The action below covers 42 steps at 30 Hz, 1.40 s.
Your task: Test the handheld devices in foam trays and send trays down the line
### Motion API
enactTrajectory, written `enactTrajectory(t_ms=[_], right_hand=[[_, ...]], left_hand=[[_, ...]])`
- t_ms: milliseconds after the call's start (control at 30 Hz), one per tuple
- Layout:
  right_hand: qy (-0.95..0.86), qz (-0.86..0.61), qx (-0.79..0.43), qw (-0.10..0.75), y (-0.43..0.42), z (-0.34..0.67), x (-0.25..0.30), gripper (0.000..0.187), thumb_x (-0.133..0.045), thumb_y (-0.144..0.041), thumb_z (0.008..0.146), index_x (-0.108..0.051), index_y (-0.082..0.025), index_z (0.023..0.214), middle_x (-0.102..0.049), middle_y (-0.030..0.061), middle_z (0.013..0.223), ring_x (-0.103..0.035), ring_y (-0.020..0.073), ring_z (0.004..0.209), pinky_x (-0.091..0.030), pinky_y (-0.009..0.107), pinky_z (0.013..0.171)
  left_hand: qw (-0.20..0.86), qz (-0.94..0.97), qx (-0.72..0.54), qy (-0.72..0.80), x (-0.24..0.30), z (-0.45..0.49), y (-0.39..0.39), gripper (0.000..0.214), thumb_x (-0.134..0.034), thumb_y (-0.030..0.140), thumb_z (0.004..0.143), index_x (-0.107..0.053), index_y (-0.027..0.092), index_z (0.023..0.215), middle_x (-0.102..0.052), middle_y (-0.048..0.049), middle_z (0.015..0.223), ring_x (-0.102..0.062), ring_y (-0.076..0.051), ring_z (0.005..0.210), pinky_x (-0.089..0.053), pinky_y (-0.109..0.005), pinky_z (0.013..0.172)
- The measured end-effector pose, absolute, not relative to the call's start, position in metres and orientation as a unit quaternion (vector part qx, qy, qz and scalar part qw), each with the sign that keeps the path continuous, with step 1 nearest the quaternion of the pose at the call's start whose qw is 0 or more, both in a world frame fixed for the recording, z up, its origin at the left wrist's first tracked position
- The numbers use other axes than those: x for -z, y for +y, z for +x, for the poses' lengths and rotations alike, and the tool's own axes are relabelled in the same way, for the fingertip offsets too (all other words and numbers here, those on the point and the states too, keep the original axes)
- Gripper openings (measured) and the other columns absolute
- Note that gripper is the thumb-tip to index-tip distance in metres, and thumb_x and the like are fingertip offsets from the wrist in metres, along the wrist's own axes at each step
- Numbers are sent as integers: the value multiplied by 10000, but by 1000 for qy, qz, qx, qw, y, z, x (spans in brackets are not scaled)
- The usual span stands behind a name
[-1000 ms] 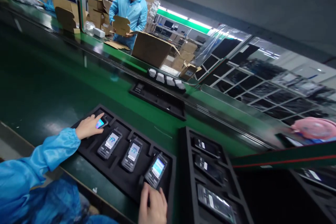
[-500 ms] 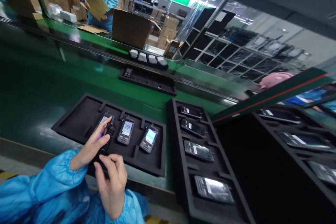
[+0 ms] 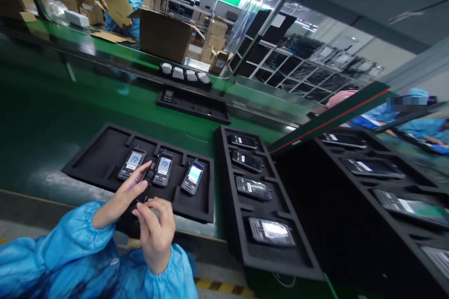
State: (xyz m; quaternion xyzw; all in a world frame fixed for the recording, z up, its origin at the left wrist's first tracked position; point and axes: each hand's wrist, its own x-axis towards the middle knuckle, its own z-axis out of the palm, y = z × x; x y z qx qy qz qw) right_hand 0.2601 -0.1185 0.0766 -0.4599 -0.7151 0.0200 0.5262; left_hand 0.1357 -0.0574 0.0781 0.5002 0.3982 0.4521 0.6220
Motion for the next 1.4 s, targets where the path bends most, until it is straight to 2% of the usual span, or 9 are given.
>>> enactTrajectory(t_ms=[267, 400, 467, 533, 667, 833, 1033, 1200, 1400], right_hand=[[-702, -497, -62, 507, -136, 248, -64, 443, -583, -118, 860, -601, -298, 1264, -620, 72, 1091, -614, 186, 1040, -571, 356, 878], [-578, -524, -313, 541, -136, 243, -64, 519, -557, -284, 907, -433, -369, 1404, -528, 64, 1392, -586, 210, 1212, -558, 376, 956], [-500, -488, -457, 550, -134, 241, -64, 581, -573, -388, 897, -366, -374, 1440, -450, 42, 1489, -537, 219, 1286, -537, 383, 991], [-467, -450, -518, 558, -130, 239, -63, 631, -623, -435, 858, -380, -353, 1435, -443, 35, 1493, -486, 226, 1330, -488, 407, 1042], [-505, -411, -495, 575, -125, 240, -58, 687, -657, -431, 829, -387, -275, 1442, -505, 92, 1430, -485, 260, 1313, -474, 444, 1026], [-529, -412, -461, 581, -125, 243, -55, 636, -605, -391, 864, -383, -280, 1449, -578, 100, 1360, -628, 275, 1153, -567, 425, 890], [-572, -448, -430, 536, -124, 244, -57, 671, -565, -442, 879, -302, -315, 1483, -476, 52, 1460, -491, 252, 1298, -500, 410, 989], [-575, -384, -436, 577, -121, 243, -59, 654, -565, -335, 891, -278, -384, 1476, -487, 9, 1443, -530, 222, 1256, -523, 377, 952], [-563, -375, -417, 608, -118, 240, -61, 745, -653, -134, 776, -391, -384, 1426, -605, 30, 1324, -637, 259, 1118, -570, 389, 858]], left_hand=[[586, 479, -501, 419, -76, 133, -58, 632, -586, 468, 872, -414, 227, 1430, -367, -48, 1535, -240, -250, 1453, -176, -391, 1220], [579, 452, -522, 433, -85, 132, -63, 682, -551, 513, 878, -370, 210, 1462, -425, -87, 1491, -328, -299, 1410, -272, -439, 1189], [575, 462, -520, 430, -88, 132, -66, 711, -516, 527, 894, -301, 212, 1494, -369, -90, 1527, -289, -293, 1429, -237, -439, 1201], [577, 487, -501, 423, -87, 132, -68, 722, -500, 521, 906, -243, 226, 1514, -264, -69, 1580, -206, -274, 1462, -155, -426, 1222], [625, 505, -437, 404, -81, 124, -66, 770, -528, 516, 895, -174, 262, 1530, -202, -56, 1601, -178, -279, 1469, -103, -430, 1222], [750, 497, -346, 267, -72, 107, -60, 1050, -678, 506, 793, 59, 320, 1518, -445, -122, 1456, -498, -302, 1268, -387, -469, 1078], [744, 504, -346, 269, -66, 106, -62, 1116, -701, 453, 793, 158, 313, 1492, -471, -140, 1417, -566, -276, 1147, -471, -399, 968], [742, 516, -339, 262, -65, 109, -60, 1088, -683, 423, 793, 137, 327, 1501, -407, -130, 1460, -542, -283, 1156, -485, -358, 924], [717, 523, -367, 279, -64, 111, -60, 1046, -682, 359, 762, 49, 382, 1510, -405, -99, 1439, -560, -231, 1011, -503, -312, 817]])
